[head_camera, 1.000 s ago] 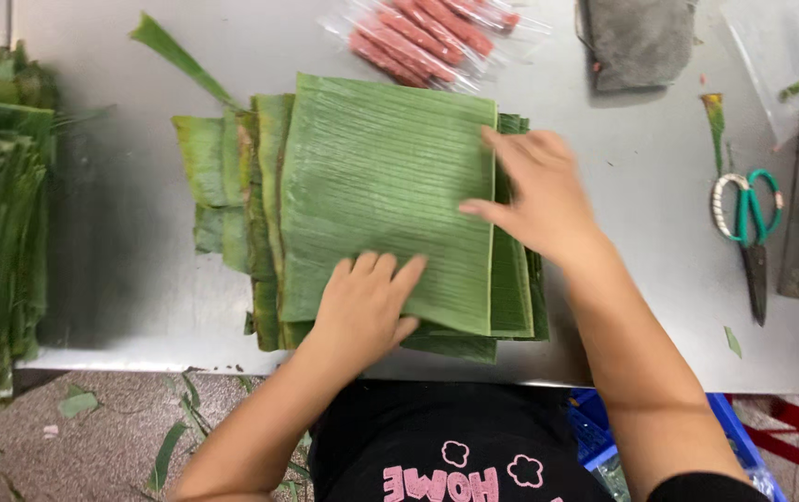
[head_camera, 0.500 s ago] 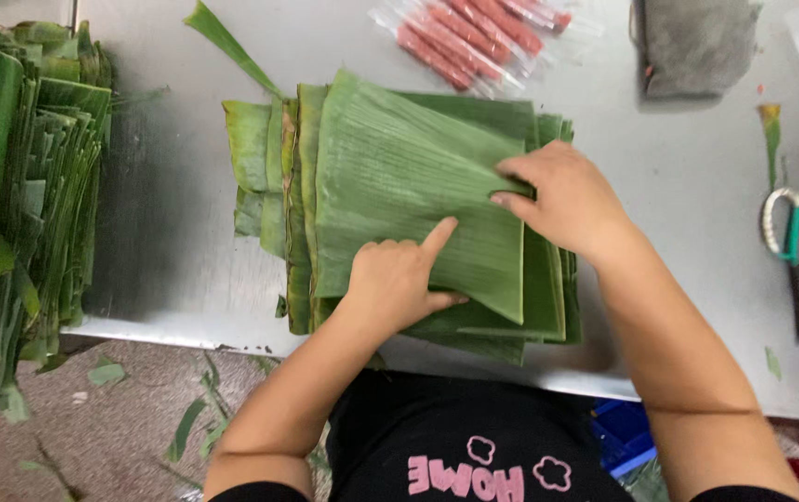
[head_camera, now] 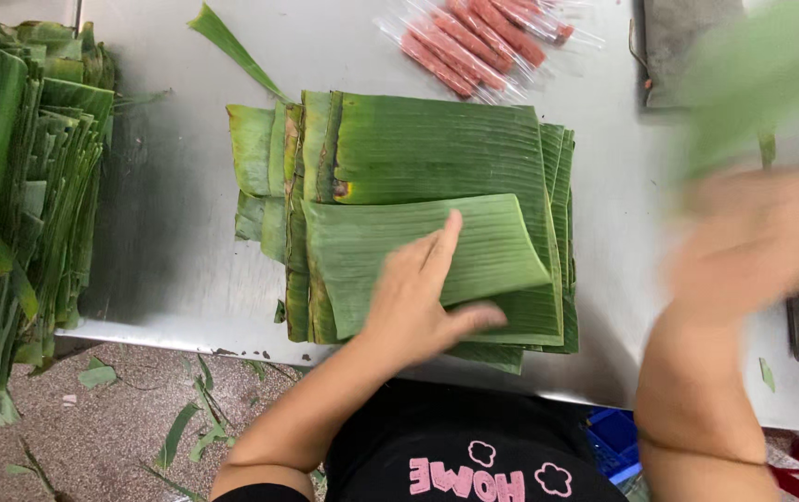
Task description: The person stacks and aligns cut banana leaf pieces on a stainless steel worktable, folding and smoothing each piece to build up a neat pile of leaf liners. Packaged sausage sticks sit beside the leaves on the table.
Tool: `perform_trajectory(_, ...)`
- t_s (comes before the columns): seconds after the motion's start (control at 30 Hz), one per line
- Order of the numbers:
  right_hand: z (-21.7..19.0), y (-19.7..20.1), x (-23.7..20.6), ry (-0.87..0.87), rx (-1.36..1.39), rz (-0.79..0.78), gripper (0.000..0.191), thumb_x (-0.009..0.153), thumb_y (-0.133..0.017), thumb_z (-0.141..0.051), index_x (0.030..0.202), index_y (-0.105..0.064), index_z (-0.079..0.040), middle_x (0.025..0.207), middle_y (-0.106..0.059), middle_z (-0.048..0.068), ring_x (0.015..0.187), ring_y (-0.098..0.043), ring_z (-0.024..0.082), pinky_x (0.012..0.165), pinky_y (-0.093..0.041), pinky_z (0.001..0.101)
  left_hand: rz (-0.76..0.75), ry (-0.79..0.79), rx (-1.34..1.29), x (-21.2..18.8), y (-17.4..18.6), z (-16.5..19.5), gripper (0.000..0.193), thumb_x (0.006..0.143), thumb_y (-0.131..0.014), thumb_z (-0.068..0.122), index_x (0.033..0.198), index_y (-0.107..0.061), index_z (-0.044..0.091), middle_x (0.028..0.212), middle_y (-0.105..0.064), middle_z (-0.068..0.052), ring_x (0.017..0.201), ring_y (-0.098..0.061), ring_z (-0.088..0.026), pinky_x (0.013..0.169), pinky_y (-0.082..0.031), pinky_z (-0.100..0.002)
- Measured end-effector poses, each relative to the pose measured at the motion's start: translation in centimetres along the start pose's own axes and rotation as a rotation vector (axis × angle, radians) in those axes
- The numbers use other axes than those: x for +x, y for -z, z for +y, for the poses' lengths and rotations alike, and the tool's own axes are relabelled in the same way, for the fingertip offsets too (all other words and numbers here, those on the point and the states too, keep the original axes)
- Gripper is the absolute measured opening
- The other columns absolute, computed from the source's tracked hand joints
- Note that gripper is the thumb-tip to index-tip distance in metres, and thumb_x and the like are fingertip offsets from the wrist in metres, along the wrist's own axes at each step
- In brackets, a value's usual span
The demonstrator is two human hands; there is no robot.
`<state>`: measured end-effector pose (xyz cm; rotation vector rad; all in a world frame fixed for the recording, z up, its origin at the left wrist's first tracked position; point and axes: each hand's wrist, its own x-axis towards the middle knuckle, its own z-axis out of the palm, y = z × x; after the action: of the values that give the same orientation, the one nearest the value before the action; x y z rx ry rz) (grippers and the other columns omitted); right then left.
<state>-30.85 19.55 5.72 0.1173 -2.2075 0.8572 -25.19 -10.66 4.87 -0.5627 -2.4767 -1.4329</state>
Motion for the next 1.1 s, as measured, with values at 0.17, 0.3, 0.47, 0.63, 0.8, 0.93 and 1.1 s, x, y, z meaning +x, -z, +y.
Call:
perform_trajectory(0.17, -8.6, -2.1, -4.5, 0.783, 0.250, -0.687, 0.042, 0.091, -0.069, -0.042, 0.124, -0.062, -0.016, 0.126, -0.063, 0.017, 0.108, -0.066, 0.044, 0.104, -0.043, 0.0523, 0.424, 0.806, -1.468, 0.1, 1.2, -0.7, 0.048, 0.098, -0.058, 0.027, 0.142, -0.052, 0.008, 0.108, -0.072, -0.010, 0.104, -0.069, -0.029, 0.100, -0.049, -0.054)
perform_trajectory(0.3, -8.9, -1.3, -5.6, -0.119, 0.520, -0.889, 0.026, 0.092, -0.066, -0.018, 0.108, -0.055, -0.001, 0.093, -0.060, 0.012, 0.073, -0.062, 0.022, 0.064, -0.053, 0.0318, 0.479, 0.755, -1.731, -0.5, 1.4, -2.5, 0.018, 0.112, -0.044, 0.024, 0.118, -0.055, 0.012, 0.089, -0.059, -0.002, 0.084, -0.060, -0.022, 0.091, -0.053, -0.047)
perform_trajectory(0.47, -6.2, 2.2, -6.7, -0.101, 0.503, -0.884, 0.044, 0.089, -0.071, -0.015, 0.056, -0.042, -0.007, 0.051, -0.039, 0.004, 0.045, -0.038, 0.018, 0.045, -0.030, 0.0365, 0.621, 0.647, -1.710, 0.5, 3.9, -3.3, 0.023, 0.107, -0.039, 0.018, 0.112, -0.059, 0.010, 0.065, -0.042, 0.003, 0.059, -0.042, -0.015, 0.060, -0.041, -0.034)
perform_trajectory(0.63, 2.4, 8.1, -3.6, -0.189, -0.471, -2.018, 0.035, 0.079, -0.079, -0.049, 0.075, -0.070, -0.015, 0.065, -0.067, 0.010, 0.064, -0.065, 0.026, 0.066, -0.053, 0.0404, 0.813, -0.144, -0.571, 0.3, 10.3, -4.8, 0.011, 0.108, -0.066, 0.024, 0.112, -0.062, 0.015, 0.083, -0.055, -0.004, 0.075, -0.052, -0.018, 0.076, -0.040, -0.038)
perform_trajectory(0.8, 4.9, 6.8, -0.8, 0.158, -0.444, -1.625, 0.032, 0.077, -0.077, -0.054, 0.098, -0.081, -0.031, 0.094, -0.077, 0.004, 0.087, -0.072, 0.030, 0.076, -0.057, 0.0474, -0.064, -0.214, 0.788, -1.2, 7.7, -4.3, 0.067, 0.070, -0.084, 0.020, 0.135, -0.070, 0.029, 0.127, -0.064, -0.002, 0.107, -0.061, -0.023, 0.090, -0.043, -0.045)
perform_trajectory(0.93, 2.1, -3.4, 4.1, 0.254, -0.346, -0.959, 0.028, 0.100, -0.068, -0.039, 0.096, -0.072, -0.011, 0.094, -0.069, 0.015, 0.091, -0.065, 0.040, 0.080, -0.052, 0.0509, -0.294, 0.005, 0.530, -2.8, 6.0, -3.9, 0.096, 0.053, -0.089, 0.053, 0.139, -0.062, 0.018, 0.141, -0.054, -0.014, 0.119, -0.054, -0.040, 0.105, -0.032, -0.064)
perform_trajectory(1.1, -0.4, -17.3, 7.8, 0.556, -0.241, -0.424, 0.020, 0.093, -0.079, -0.025, 0.107, -0.076, -0.011, 0.125, -0.066, 0.011, 0.121, -0.057, 0.035, 0.101, -0.045, 0.0479, -0.355, 0.122, 0.305, -4.9, 7.7, -6.1, 0.051, 0.078, -0.080, 0.020, 0.125, -0.062, 0.011, 0.150, -0.057, -0.007, 0.137, -0.053, -0.036, 0.119, -0.032, -0.055)
